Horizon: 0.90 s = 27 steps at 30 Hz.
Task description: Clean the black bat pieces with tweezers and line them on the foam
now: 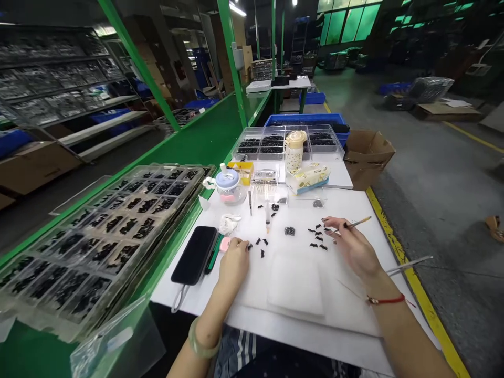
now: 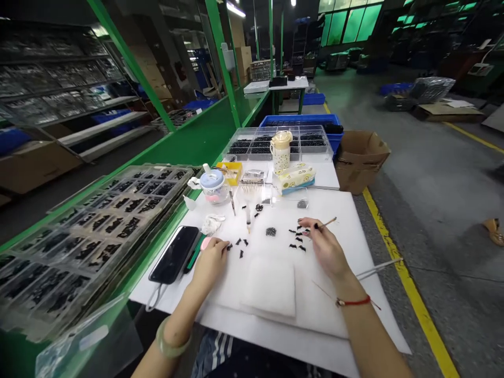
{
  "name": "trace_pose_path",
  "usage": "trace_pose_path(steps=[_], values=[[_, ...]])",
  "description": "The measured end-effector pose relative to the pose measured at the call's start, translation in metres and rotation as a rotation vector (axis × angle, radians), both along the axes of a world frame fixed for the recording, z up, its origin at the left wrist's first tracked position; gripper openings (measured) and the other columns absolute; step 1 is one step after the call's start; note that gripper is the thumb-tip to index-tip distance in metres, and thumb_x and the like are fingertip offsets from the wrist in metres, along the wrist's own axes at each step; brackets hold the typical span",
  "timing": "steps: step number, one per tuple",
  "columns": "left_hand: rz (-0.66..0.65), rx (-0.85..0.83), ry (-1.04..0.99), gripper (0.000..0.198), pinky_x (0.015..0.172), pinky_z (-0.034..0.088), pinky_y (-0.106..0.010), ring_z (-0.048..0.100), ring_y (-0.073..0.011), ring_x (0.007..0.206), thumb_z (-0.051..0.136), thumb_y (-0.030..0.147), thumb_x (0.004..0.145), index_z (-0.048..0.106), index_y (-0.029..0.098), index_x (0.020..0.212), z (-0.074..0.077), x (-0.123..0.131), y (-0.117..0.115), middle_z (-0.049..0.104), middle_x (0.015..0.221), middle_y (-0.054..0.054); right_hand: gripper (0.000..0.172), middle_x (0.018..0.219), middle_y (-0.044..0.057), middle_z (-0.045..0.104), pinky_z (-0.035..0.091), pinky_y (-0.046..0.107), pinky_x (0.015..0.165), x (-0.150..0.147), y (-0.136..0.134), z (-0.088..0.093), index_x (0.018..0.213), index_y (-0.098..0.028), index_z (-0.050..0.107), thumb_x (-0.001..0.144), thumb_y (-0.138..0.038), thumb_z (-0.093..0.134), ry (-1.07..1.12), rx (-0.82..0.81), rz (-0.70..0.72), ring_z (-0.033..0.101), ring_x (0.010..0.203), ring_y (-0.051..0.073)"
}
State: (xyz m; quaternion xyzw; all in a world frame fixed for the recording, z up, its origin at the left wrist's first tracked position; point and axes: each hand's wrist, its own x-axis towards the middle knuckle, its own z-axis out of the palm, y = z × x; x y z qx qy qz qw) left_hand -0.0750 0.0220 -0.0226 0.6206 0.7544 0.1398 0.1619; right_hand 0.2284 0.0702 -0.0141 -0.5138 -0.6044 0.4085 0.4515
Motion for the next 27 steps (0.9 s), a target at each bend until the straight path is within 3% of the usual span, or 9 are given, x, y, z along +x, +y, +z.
trace_pose_path(steps=[5, 9, 12, 15, 17, 20, 22, 24, 27], values=[[-0.077, -0.079, 0.12, 0.02, 0.081, 0.058, -0.04, 0.066, -0.0214, 0.096, 0.063, 0.028, 0.096, 0.064, 0.015, 0.11, 0.007, 0.006, 0.004, 0.065, 0.114, -0.008, 0.044, 0.1, 0.007, 0.064, 0.055, 0.035, 0.075, 0.024, -0.013, 0.004, 0.106, -0.016, 0.061, 0.101, -0.054, 0.041, 0.075, -0.052, 0.034, 0.063, 0.082, 0.016], [-0.135, -0.105, 0.141, 0.016, 0.083, 0.057, -0.041, 0.066, -0.0211, 0.096, 0.063, 0.027, 0.095, 0.065, 0.014, 0.105, 0.011, 0.005, 0.01, 0.066, 0.111, -0.007, 0.034, 0.081, 0.001, 0.063, 0.054, 0.032, 0.07, 0.031, -0.031, 0.011, 0.097, -0.015, 0.063, 0.099, -0.047, 0.052, -0.051, -0.172, 0.205, 0.061, 0.071, 0.014], [-0.144, -0.107, 0.138, 0.011, 0.086, 0.055, -0.042, 0.065, -0.0214, 0.095, 0.063, 0.024, 0.094, 0.065, 0.014, 0.096, 0.014, 0.002, 0.014, 0.067, 0.1, -0.005, 0.023, 0.082, 0.001, 0.064, 0.054, 0.029, 0.065, 0.025, -0.044, 0.012, 0.097, -0.014, 0.063, 0.096, -0.037, 0.061, -0.155, -0.26, 0.278, 0.061, 0.067, 0.012], [-0.189, -0.104, 0.051, 0.005, 0.084, 0.052, -0.044, 0.064, -0.0245, 0.088, 0.058, 0.011, 0.089, 0.063, 0.013, 0.089, 0.027, 0.0, 0.011, 0.067, 0.083, -0.005, 0.02, 0.086, 0.002, 0.064, 0.055, 0.028, 0.064, 0.022, -0.051, 0.011, 0.095, -0.014, 0.063, 0.095, -0.034, 0.061, -0.191, -0.294, 0.277, 0.062, 0.067, 0.012], [-0.293, -0.114, -0.085, 0.016, 0.078, 0.051, -0.038, 0.065, -0.0231, 0.081, 0.053, 0.014, 0.089, 0.063, 0.015, 0.101, 0.041, 0.003, 0.005, 0.068, 0.085, -0.005, 0.022, 0.087, 0.002, 0.065, 0.056, 0.031, 0.069, 0.025, -0.053, 0.012, 0.096, -0.014, 0.063, 0.097, -0.036, 0.059, -0.184, -0.285, 0.242, 0.063, 0.071, 0.013], [-0.517, -0.158, -0.371, 0.038, 0.081, 0.05, -0.03, 0.064, -0.0183, 0.089, 0.045, 0.03, 0.093, 0.055, 0.024, 0.129, 0.061, 0.02, -0.002, 0.067, 0.097, -0.002, 0.025, 0.1, 0.005, 0.065, 0.057, 0.036, 0.079, 0.036, -0.054, 0.01, 0.102, -0.014, 0.061, 0.098, -0.038, 0.056, -0.165, -0.227, 0.111, 0.065, 0.083, 0.016], [-0.641, -0.388, -0.764, 0.031, 0.077, 0.048, -0.028, 0.062, -0.0176, 0.085, 0.05, 0.03, 0.092, 0.065, 0.024, 0.118, 0.068, 0.037, -0.001, 0.065, 0.097, -0.003, 0.027, 0.103, 0.006, 0.065, 0.057, 0.038, 0.08, 0.044, -0.055, 0.005, 0.106, -0.015, 0.06, 0.098, -0.04, 0.056, -0.174, -0.202, 0.017, 0.065, 0.086, 0.018], [-0.632, -0.646, -1.055, 0.018, 0.073, 0.045, -0.027, 0.06, -0.0158, 0.077, 0.058, 0.025, 0.087, 0.07, 0.021, 0.1, 0.069, 0.054, 0.003, 0.064, 0.086, -0.002, 0.027, 0.097, 0.005, 0.065, 0.056, 0.038, 0.079, 0.049, -0.057, 0.0, 0.107, -0.015, 0.06, 0.098, -0.04, 0.055, -0.205, -0.206, -0.037, 0.066, 0.084, 0.018], [-0.575, -0.826, -1.229, 0.009, 0.068, 0.042, -0.026, 0.06, -0.0138, 0.07, 0.063, 0.023, 0.086, 0.067, 0.02, 0.093, 0.058, 0.07, 0.007, 0.061, 0.071, 0.001, 0.024, 0.09, 0.003, 0.066, 0.056, 0.037, 0.078, 0.053, -0.059, -0.002, 0.104, -0.015, 0.062, 0.097, -0.038, 0.058, -0.263, -0.228, -0.027, 0.065, 0.079, 0.016]])
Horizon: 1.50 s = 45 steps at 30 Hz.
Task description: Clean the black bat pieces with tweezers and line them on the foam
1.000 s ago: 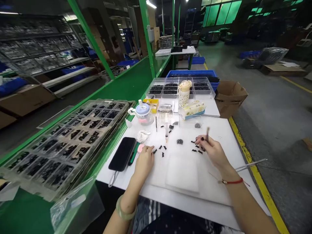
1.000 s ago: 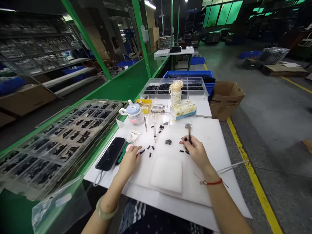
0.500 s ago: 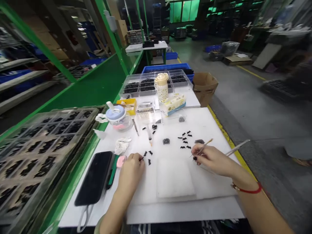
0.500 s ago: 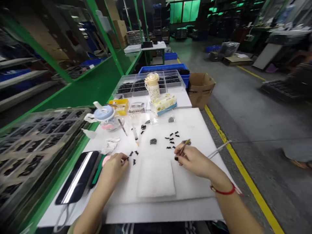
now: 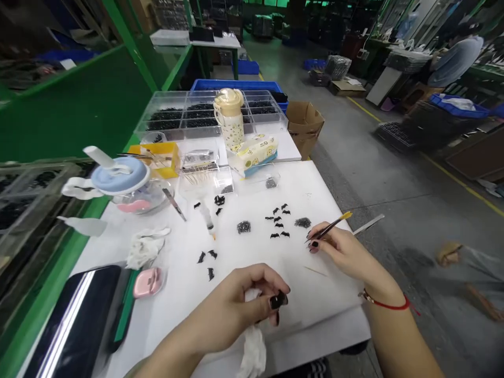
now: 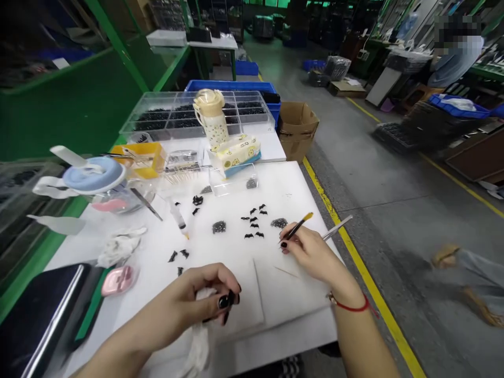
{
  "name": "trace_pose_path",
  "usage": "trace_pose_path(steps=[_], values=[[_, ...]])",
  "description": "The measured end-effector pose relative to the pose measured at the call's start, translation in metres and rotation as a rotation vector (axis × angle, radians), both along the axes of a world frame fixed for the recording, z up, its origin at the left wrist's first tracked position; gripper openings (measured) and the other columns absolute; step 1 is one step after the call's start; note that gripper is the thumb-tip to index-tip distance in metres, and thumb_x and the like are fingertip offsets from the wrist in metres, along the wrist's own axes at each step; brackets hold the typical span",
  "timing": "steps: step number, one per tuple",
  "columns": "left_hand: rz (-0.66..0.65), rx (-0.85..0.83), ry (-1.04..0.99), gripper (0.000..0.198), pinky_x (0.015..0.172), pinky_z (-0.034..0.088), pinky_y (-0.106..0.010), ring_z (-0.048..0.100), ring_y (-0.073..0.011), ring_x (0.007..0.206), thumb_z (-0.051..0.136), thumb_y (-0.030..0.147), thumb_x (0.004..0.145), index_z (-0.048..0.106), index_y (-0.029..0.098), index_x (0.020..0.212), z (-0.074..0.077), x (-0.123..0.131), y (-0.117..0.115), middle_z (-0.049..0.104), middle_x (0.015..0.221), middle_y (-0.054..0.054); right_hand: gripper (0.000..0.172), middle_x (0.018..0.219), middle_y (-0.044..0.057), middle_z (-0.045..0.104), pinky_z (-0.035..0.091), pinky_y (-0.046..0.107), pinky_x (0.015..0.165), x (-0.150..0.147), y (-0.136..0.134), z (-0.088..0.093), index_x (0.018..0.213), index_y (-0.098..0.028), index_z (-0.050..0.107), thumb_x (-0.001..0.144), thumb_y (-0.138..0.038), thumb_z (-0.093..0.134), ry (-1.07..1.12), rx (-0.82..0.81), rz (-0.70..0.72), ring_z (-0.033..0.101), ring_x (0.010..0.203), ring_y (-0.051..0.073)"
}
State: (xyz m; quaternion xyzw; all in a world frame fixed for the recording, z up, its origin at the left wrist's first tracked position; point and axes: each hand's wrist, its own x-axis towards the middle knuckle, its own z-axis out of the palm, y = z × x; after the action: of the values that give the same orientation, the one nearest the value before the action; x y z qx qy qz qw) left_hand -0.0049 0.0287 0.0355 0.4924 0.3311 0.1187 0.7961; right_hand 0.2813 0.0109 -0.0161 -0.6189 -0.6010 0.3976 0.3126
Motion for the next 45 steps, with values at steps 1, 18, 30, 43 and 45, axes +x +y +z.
trace_pose_path(steps=[1, 18, 30, 43, 45], values=[[-0.006, -0.031, -0.013, 0.009, 0.066, 0.041, -0.025, 0.06, -0.0133, 0.069, 0.063, 0.024, 0.086, 0.066, 0.02, 0.093, -0.005, 0.002, 0.0, 0.061, 0.072, 0.002, 0.023, 0.09, 0.003, 0.067, 0.055, 0.036, 0.078, 0.0, -0.001, 0.001, 0.102, -0.015, 0.063, 0.096, -0.037, 0.06, -0.01, -0.008, 0.014, 0.065, 0.078, 0.016], [0.056, -0.269, -0.012, 0.015, 0.065, 0.04, -0.024, 0.051, -0.012, 0.066, 0.056, 0.032, 0.096, 0.064, 0.021, 0.102, -0.037, -0.005, -0.003, 0.063, 0.073, 0.001, 0.022, 0.089, 0.003, 0.064, 0.054, 0.03, 0.065, 0.003, 0.002, -0.016, 0.1, -0.015, 0.059, 0.095, -0.036, 0.06, 0.029, 0.107, -0.248, 0.065, 0.077, 0.016], [0.064, -0.274, 0.015, 0.011, 0.065, 0.045, -0.023, 0.059, -0.0134, 0.073, 0.057, 0.026, 0.093, 0.063, 0.021, 0.101, -0.031, -0.008, -0.004, 0.065, 0.077, 0.001, 0.011, 0.088, 0.004, 0.066, 0.05, 0.031, 0.062, 0.003, 0.004, -0.011, 0.098, -0.022, 0.055, 0.094, -0.031, 0.06, -0.011, 0.091, -0.283, 0.068, 0.075, 0.018], [0.089, -0.306, -0.019, 0.008, 0.063, 0.043, -0.021, 0.057, -0.0097, 0.067, 0.057, 0.021, 0.093, 0.062, 0.019, 0.099, -0.031, -0.006, -0.002, 0.066, 0.076, 0.001, 0.018, 0.084, 0.004, 0.065, 0.052, 0.033, 0.064, 0.008, -0.001, -0.008, 0.096, -0.022, 0.057, 0.094, -0.039, 0.061, -0.041, 0.096, -0.297, 0.068, 0.074, 0.019], [0.13, -0.35, -0.053, 0.006, 0.061, 0.042, -0.019, 0.057, -0.0073, 0.063, 0.057, 0.019, 0.091, 0.06, 0.017, 0.096, -0.026, -0.002, -0.005, 0.063, 0.073, 0.002, 0.019, 0.085, 0.004, 0.066, 0.054, 0.033, 0.068, 0.005, -0.005, -0.004, 0.096, -0.02, 0.059, 0.093, -0.038, 0.063, -0.029, 0.099, -0.303, 0.067, 0.075, 0.018]])
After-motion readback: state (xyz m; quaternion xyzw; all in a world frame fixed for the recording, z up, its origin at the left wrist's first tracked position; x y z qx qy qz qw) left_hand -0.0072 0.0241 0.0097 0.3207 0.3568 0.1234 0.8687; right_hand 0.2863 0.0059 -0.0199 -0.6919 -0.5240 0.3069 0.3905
